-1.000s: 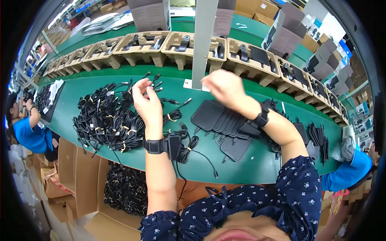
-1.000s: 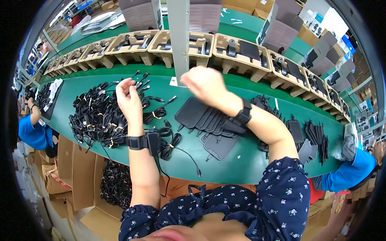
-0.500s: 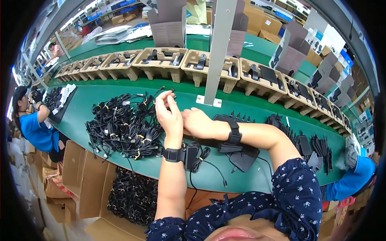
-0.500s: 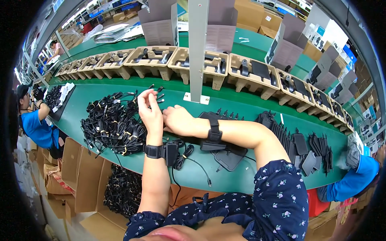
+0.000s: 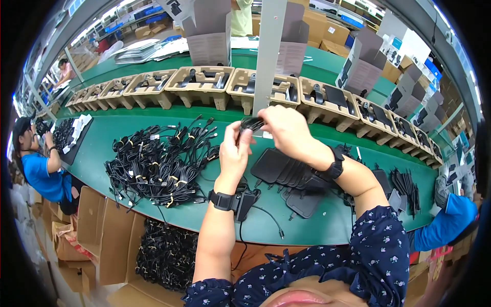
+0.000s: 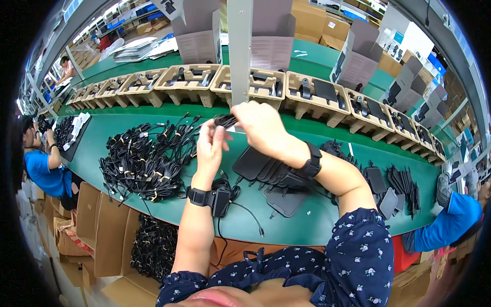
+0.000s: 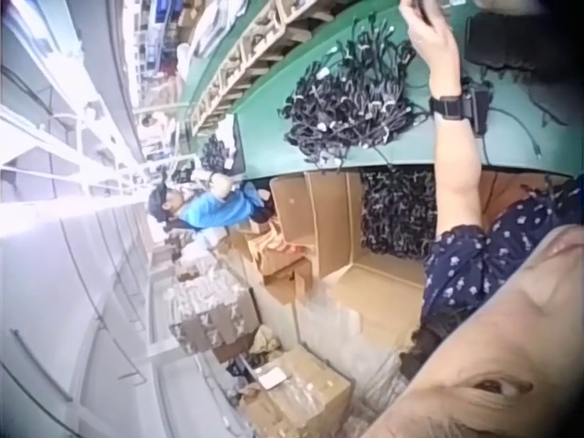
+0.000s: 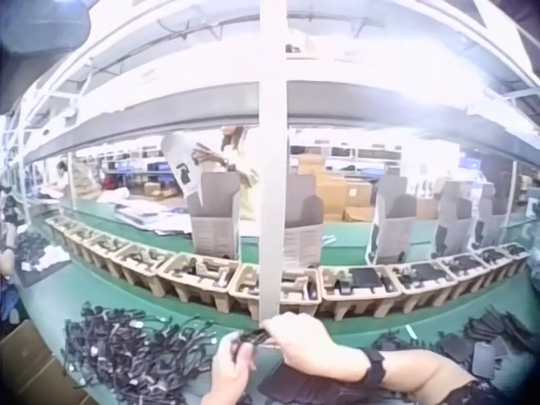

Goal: The person picks up a bundle of cables from a box and places them on the table. They then take a cable and a base plate, join them together, and place the assembled unit into a cardboard tray, repeating the process.

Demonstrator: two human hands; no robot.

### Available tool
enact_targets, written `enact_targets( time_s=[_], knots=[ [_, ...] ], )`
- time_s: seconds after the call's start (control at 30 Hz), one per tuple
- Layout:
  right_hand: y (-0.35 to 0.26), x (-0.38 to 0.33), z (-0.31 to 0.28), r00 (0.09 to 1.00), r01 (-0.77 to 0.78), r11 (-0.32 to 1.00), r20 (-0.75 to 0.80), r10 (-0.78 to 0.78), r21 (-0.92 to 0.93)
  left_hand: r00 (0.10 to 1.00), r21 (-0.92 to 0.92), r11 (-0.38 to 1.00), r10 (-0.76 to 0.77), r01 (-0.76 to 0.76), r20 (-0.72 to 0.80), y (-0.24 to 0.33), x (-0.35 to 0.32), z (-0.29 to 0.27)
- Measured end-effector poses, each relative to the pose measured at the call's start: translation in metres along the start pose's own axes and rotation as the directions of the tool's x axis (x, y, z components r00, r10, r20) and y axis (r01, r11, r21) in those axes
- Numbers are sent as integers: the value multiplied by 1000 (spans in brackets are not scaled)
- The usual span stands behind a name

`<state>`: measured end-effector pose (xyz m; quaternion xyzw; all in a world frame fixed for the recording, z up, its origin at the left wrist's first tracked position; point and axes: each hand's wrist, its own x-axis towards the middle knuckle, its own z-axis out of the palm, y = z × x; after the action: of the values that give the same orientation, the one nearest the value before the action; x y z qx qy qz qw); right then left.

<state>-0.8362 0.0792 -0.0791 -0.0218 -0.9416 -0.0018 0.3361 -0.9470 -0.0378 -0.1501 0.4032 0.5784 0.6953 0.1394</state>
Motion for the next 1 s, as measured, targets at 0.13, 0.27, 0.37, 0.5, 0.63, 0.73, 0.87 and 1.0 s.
enact_targets(
  time_s=[0.13,0.27,0.37,0.5,0.63,0.73,0.87,1.0],
  knots=[
    [10,-9,-13,965,-233,958,-79,248,169,990,272,960,-94,61,108,-7,-1,3],
    [-5,-21,0,918,-395,769,196,344,502,990,-147,988,-30,50,139,-20,-2,15],
    [-6,-31,15,991,-136,964,43,130,230,911,-622,666,-302,412,280,-9,-10,22],
    [-11,-30,19,959,-153,959,-198,202,238,881,-495,752,-240,435,408,-18,-10,16],
    [-4,-28,7,956,294,956,25,-294,11,784,-203,804,-433,560,445,-15,-13,13],
    [-3,-38,4,913,187,981,362,-190,45,739,-161,811,-406,562,537,-17,-12,7],
    [6,-40,-10,945,170,982,297,-139,-81,831,-212,901,-229,378,507,-7,-14,11],
    [22,-41,-6,968,210,972,164,-192,-105,768,-85,894,-325,439,552,-7,-8,1]
  ],
)
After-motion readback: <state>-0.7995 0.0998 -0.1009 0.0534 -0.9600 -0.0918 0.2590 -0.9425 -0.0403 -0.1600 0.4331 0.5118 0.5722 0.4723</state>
